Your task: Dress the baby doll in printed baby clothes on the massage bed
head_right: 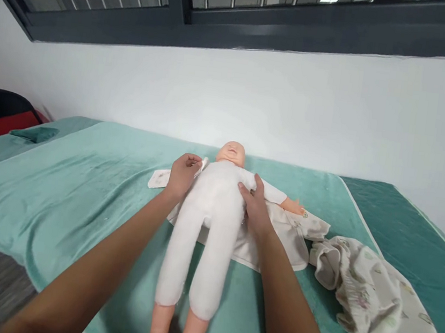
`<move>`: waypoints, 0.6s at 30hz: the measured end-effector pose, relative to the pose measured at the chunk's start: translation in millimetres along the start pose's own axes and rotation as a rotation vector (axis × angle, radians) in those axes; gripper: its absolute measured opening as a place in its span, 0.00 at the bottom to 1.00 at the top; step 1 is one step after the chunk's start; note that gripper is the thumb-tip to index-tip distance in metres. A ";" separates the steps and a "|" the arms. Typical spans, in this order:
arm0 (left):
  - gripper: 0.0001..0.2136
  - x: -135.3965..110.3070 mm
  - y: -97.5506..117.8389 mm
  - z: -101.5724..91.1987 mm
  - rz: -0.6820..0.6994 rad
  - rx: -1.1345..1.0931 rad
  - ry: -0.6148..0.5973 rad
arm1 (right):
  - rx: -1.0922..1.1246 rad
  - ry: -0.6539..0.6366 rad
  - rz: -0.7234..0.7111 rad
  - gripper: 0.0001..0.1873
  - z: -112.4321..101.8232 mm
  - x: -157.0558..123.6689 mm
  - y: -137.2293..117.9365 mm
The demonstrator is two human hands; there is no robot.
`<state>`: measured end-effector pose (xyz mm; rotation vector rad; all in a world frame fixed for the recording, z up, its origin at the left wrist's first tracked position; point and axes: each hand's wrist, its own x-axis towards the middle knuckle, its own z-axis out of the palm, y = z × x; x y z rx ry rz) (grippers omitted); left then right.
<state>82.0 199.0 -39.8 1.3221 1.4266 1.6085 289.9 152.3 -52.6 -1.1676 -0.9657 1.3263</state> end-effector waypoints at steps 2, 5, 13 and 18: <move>0.02 4.6 17.9 5.0 -0.018 -0.029 -0.078 | 0.012 -0.050 0.005 0.52 2.0 0.8 3.5; 0.02 -3.0 49.8 8.8 -0.015 0.001 -0.238 | -0.004 -0.060 -0.002 0.53 1.3 4.5 7.9; 0.10 -69.3 94.1 -31.6 -0.172 -0.020 -0.541 | -0.049 -0.055 -0.067 0.51 -8.9 19.6 22.7; 0.13 -97.7 45.8 -73.8 -0.047 0.156 -0.346 | -0.121 -0.034 -0.089 0.49 -13.3 23.8 26.8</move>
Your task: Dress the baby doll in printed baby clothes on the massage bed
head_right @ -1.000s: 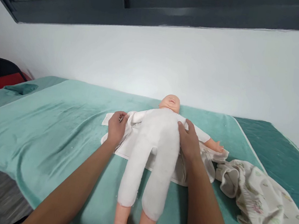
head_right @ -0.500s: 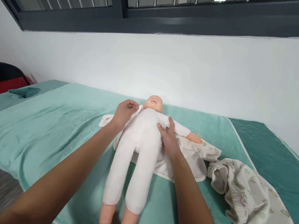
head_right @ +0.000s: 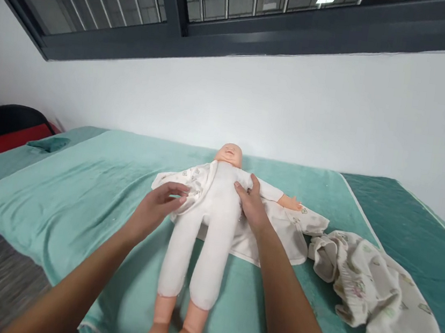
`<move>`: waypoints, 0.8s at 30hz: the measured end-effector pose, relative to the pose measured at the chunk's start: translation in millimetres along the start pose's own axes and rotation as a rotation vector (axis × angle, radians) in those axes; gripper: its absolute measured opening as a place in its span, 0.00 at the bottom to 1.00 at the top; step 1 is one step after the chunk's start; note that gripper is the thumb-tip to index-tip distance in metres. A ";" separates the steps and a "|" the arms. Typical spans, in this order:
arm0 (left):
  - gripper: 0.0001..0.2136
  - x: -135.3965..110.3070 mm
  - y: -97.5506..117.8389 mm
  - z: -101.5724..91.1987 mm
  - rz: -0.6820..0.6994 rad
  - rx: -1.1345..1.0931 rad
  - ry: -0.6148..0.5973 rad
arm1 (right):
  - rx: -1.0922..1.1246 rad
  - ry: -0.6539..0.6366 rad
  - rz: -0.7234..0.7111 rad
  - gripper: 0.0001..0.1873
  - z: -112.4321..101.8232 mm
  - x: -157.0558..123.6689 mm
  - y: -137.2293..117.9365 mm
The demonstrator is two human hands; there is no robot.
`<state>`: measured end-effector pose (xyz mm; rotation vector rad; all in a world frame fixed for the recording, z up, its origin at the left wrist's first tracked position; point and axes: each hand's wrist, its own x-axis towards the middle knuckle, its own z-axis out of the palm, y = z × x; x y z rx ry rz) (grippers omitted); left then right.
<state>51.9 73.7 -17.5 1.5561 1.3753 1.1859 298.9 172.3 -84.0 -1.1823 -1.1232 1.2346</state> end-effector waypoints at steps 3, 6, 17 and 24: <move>0.15 -15.6 -29.1 -0.2 0.135 0.215 0.036 | -0.034 0.010 0.011 0.49 -0.3 -0.7 -1.6; 0.10 -27.5 -34.6 7.0 0.180 0.304 0.051 | -0.068 0.012 0.025 0.49 0.0 -2.7 -5.2; 0.12 -17.3 11.4 20.1 0.269 0.318 -0.015 | -0.162 0.019 0.051 0.49 2.0 -8.0 -15.0; 0.09 57.3 23.6 42.7 0.134 0.426 0.060 | -0.132 0.013 0.033 0.49 2.1 -6.8 -13.2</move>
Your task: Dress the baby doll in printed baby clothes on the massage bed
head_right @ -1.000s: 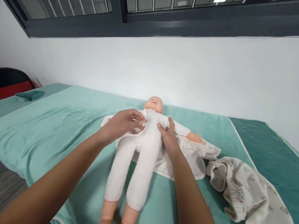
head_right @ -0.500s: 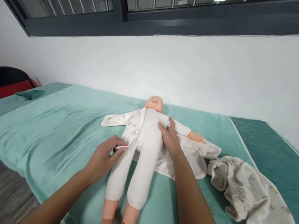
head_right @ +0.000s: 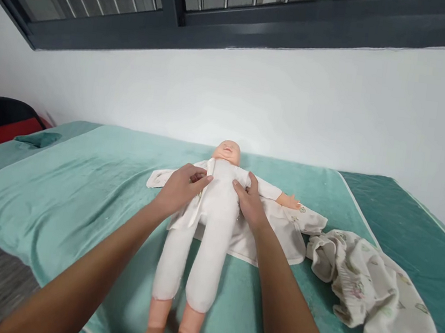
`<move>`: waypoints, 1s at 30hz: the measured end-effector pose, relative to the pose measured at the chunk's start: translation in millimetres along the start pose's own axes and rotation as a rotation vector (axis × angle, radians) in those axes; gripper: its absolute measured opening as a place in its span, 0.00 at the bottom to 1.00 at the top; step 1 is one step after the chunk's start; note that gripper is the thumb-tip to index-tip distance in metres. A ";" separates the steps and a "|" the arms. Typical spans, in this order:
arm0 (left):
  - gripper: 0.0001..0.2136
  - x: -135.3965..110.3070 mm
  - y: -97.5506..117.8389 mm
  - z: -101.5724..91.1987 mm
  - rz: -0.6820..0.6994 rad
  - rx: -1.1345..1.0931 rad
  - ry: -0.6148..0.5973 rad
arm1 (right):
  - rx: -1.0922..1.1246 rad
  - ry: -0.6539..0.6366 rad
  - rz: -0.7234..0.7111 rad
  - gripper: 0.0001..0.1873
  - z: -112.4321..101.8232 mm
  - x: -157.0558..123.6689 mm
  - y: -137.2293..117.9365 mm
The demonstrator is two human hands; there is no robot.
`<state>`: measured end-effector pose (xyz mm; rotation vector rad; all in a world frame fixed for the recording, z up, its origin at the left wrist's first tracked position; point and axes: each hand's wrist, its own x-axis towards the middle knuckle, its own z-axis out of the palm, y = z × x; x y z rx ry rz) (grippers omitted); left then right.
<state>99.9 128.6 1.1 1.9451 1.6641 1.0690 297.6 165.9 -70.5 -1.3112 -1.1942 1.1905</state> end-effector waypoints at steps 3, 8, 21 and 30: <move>0.10 24.0 11.1 11.1 -0.007 0.114 -0.054 | 0.026 0.007 0.003 0.49 0.6 -0.9 -0.7; 0.12 34.5 26.1 21.2 0.262 0.009 -0.195 | 0.045 -0.008 0.003 0.49 1.4 -1.5 -1.6; 0.17 68.9 37.5 49.0 0.340 0.414 -0.438 | -0.283 0.524 -0.190 0.14 -68.3 -2.7 -25.4; 0.20 72.6 77.9 124.4 0.587 0.704 -0.686 | -0.268 0.607 -0.046 0.12 -97.9 23.5 2.4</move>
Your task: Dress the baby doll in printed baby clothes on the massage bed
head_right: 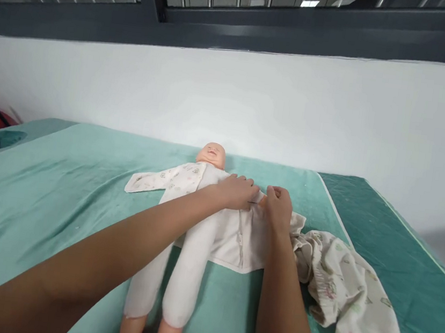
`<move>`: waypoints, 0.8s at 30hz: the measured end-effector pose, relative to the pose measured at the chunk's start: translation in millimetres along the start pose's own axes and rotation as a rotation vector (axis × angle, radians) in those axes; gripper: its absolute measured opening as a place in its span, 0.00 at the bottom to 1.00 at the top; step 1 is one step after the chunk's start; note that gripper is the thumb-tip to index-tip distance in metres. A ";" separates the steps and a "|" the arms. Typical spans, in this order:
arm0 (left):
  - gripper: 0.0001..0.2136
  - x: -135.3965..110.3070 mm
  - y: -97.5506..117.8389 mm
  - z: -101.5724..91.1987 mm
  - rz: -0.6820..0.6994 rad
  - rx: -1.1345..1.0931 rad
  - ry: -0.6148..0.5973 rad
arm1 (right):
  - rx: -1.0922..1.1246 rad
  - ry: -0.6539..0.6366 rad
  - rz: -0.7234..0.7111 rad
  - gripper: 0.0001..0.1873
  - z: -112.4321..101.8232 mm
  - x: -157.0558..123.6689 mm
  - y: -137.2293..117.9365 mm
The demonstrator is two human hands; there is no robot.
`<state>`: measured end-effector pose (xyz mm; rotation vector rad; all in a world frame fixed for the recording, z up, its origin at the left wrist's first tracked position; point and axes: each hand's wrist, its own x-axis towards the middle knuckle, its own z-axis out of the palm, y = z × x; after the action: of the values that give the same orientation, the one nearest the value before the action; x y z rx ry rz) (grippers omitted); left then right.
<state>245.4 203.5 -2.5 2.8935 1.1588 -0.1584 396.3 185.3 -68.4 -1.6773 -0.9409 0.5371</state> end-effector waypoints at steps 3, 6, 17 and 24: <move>0.19 15.6 6.7 5.6 0.067 -0.007 -0.012 | 0.155 0.055 0.002 0.13 2.6 1.9 3.2; 0.16 20.3 5.6 4.0 0.128 0.005 -0.007 | 0.458 0.066 0.006 0.12 -1.8 0.1 2.6; 0.16 -9.5 -22.1 -21.5 -0.027 0.076 0.111 | -0.202 -0.165 -0.058 0.09 -7.2 -1.8 15.0; 0.15 -18.2 -16.7 -20.9 -0.041 0.092 0.113 | -0.379 -0.200 -0.195 0.15 -6.1 -1.8 24.5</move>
<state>222.7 204.2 20.5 2.9948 1.2615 -0.0502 407.5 177.9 -89.9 -1.8614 -1.4051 0.4174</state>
